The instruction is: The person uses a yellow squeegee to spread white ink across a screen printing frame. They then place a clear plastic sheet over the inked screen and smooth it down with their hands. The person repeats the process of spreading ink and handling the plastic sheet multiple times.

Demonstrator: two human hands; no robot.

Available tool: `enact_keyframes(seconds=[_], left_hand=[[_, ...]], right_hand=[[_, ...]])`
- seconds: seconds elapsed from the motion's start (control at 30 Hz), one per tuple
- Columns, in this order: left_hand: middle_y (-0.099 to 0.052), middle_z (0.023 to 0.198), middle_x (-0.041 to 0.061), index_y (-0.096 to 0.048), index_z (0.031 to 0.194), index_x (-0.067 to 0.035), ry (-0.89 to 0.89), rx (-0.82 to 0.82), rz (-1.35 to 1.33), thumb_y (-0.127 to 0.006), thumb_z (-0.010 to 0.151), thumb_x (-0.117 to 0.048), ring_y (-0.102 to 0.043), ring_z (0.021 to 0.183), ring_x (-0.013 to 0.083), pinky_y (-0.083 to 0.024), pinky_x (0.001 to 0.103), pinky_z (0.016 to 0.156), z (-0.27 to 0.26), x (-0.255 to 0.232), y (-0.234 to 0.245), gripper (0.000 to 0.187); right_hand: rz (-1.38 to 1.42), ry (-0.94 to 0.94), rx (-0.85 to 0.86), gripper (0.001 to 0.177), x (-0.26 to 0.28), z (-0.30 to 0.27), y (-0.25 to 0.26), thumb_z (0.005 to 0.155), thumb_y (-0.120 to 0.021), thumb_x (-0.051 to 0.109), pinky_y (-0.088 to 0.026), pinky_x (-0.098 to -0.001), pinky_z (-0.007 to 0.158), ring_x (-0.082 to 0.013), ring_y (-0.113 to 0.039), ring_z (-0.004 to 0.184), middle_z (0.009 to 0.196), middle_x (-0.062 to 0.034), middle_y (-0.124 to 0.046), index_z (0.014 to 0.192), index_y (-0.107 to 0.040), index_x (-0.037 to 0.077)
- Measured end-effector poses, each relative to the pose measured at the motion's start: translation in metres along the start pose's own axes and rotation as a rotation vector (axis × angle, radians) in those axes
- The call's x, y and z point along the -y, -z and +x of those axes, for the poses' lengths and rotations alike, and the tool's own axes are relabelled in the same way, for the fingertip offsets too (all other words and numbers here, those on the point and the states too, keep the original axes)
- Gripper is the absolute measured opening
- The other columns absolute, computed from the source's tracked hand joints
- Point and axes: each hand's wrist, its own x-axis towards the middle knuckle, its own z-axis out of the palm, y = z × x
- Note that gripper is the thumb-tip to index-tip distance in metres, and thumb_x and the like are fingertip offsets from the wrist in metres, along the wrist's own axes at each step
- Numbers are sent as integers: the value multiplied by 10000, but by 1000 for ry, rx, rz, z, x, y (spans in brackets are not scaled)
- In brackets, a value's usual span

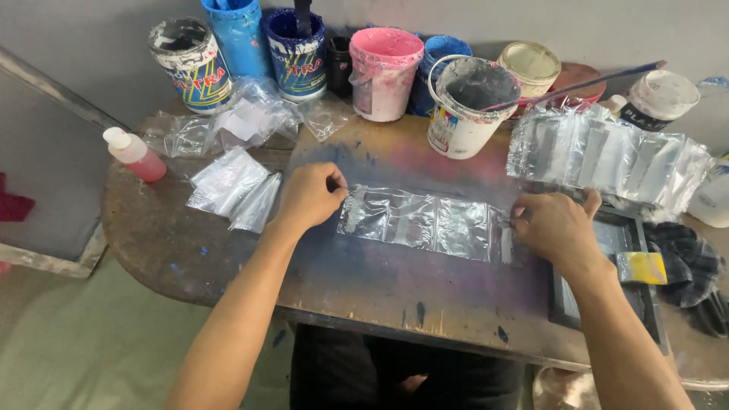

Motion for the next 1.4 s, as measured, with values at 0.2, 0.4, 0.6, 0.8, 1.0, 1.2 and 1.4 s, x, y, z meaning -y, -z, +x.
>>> enact_keyframes(seconds=[0.2,0.4,0.6,0.8,1.0,1.2,1.4], left_hand=[[-762,1082,21,-744,1223,-217,-67,-7,29,-658,929,-235,-716,928,227,-551,407,824,9,4,-10,307],[-677,890,-23,-749,830,-225,-108,-86,80,-739,906,-175,-671,789,206,-519,420,651,13,9,-23,91],[-745,734,-19,-701,858,-165,-150,-51,10,-652,953,-178,-655,825,249,-406,402,1048,10,10,-21,108],[-726,886,-32,-663,870,-162,-46,-20,-231,-693,894,-137,-672,812,120,-534,297,775,4,8,-10,45],[-720,983,-38,-688,1267,-178,-7,62,-192,-612,925,-185,-667,922,115,-527,302,906,6,8,-6,351],[-764,855,14,-750,915,-118,-81,47,-100,-636,939,-122,-697,794,164,-539,337,769,1,-1,2,116],[-762,899,-45,-731,891,-179,-17,45,-156,-748,915,-215,-700,840,116,-535,301,782,-6,-2,8,47]], right_hand=[[18,-5,43,330,7,-8,10,950,-558,381,-25,-514,1256,-197,-636,1276,1074,52,-819,1190,-780,333],[-30,11,23,336,0,0,-3,933,-475,271,0,-580,1261,-195,-683,1153,1108,29,-745,1017,-795,329],[-35,69,-92,286,-1,-2,-14,876,-508,233,-83,-620,1231,-185,-706,1062,923,40,-790,909,-792,256],[165,31,-137,224,1,-9,-5,811,-568,208,-72,-507,1251,-261,-718,970,775,-53,-787,859,-786,184],[254,53,-155,173,-11,3,-7,760,-582,228,-226,-371,1126,-249,-699,854,734,-28,-785,799,-733,154],[288,98,-217,346,-18,8,-10,754,-618,234,-235,-414,1065,-181,-703,982,859,65,-788,1035,-818,261],[388,71,-187,207,-19,-5,3,845,-638,266,-234,-457,1068,-219,-688,960,927,48,-788,921,-820,203]])
